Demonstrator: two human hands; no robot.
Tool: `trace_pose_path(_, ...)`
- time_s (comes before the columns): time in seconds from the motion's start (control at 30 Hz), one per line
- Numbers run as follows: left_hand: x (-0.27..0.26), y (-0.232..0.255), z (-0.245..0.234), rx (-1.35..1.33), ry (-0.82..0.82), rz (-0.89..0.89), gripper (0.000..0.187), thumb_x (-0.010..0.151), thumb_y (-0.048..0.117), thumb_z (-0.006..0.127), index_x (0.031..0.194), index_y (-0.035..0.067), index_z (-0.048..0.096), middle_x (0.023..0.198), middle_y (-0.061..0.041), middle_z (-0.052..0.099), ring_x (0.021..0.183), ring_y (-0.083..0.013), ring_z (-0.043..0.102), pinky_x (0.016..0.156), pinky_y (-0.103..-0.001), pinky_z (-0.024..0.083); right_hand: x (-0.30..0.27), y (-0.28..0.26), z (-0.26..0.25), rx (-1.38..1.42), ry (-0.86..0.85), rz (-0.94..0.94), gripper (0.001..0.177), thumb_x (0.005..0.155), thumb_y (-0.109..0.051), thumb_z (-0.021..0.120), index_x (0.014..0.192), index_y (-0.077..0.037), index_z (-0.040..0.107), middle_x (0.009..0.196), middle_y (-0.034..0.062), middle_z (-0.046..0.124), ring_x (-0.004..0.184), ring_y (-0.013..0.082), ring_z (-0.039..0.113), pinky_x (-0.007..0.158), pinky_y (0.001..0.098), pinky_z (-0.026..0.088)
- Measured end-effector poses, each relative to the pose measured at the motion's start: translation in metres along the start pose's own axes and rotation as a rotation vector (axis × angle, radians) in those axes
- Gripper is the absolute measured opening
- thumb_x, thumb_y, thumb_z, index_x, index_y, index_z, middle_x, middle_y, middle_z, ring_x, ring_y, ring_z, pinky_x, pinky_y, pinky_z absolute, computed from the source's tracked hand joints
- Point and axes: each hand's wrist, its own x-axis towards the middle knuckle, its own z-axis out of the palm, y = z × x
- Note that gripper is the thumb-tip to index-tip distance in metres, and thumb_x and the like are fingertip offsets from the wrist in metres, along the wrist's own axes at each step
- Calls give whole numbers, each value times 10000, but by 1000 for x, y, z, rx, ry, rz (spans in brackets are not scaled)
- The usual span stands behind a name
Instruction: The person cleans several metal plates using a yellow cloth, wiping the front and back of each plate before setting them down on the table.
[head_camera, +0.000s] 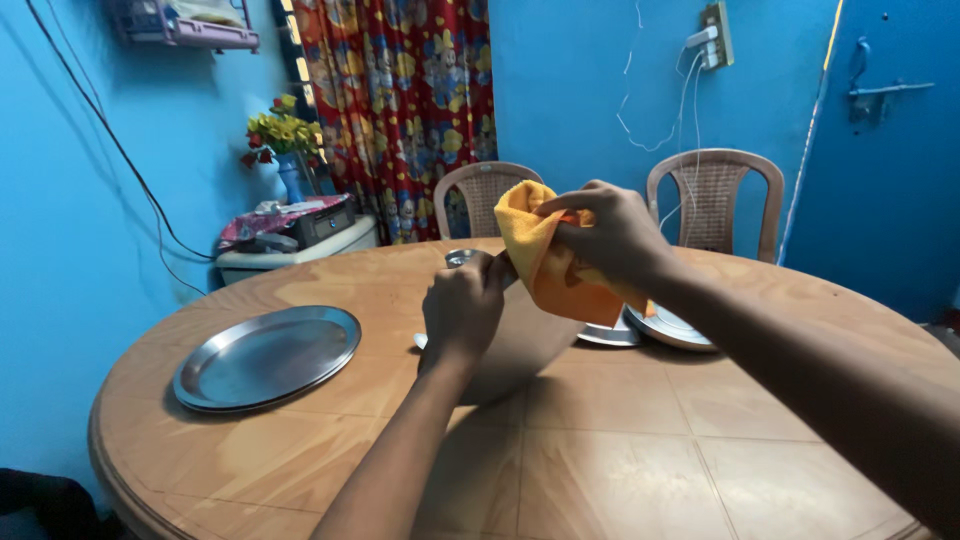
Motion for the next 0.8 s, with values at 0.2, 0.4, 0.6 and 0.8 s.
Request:
trace_pose_path(0.2,15,17,-11,-14,-61,-142,342,876,423,604,891,135,787,843,-135,765,802,-345,750,723,-473,580,0,-15,17,-213,133,-121,294,864,-275,704,1116,-175,817,1061,145,686,968,313,676,867,443,542)
trace_pose_path(0.4,20,40,-15,43,-88,-196,359,874,471,597,887,160,777,812,-138,745,787,-366,728,695,-514,569,1,-18,24,-468,262,-224,302,903,-385,638,908,-149,827,1046,138,670,1067,332,587,857,458,516)
trace_pose_path(0.6,23,24,12,238,120,70,382,986,431,544,861,115,719,765,-159,737,731,-382,735,677,-510,580,17,6,40,-384,246,-173,337,916,-368,571,895,-105,782,976,131,710,865,367,679,796,513,517)
trace_pose_path(0.8,38,-6,14,197,156,28,521,900,630,583,875,132,733,732,-167,727,691,-387,731,601,-510,573,29,10,49,-293,239,-190,380,892,-431,599,932,-95,773,914,155,731,821,404,714,780,525,549)
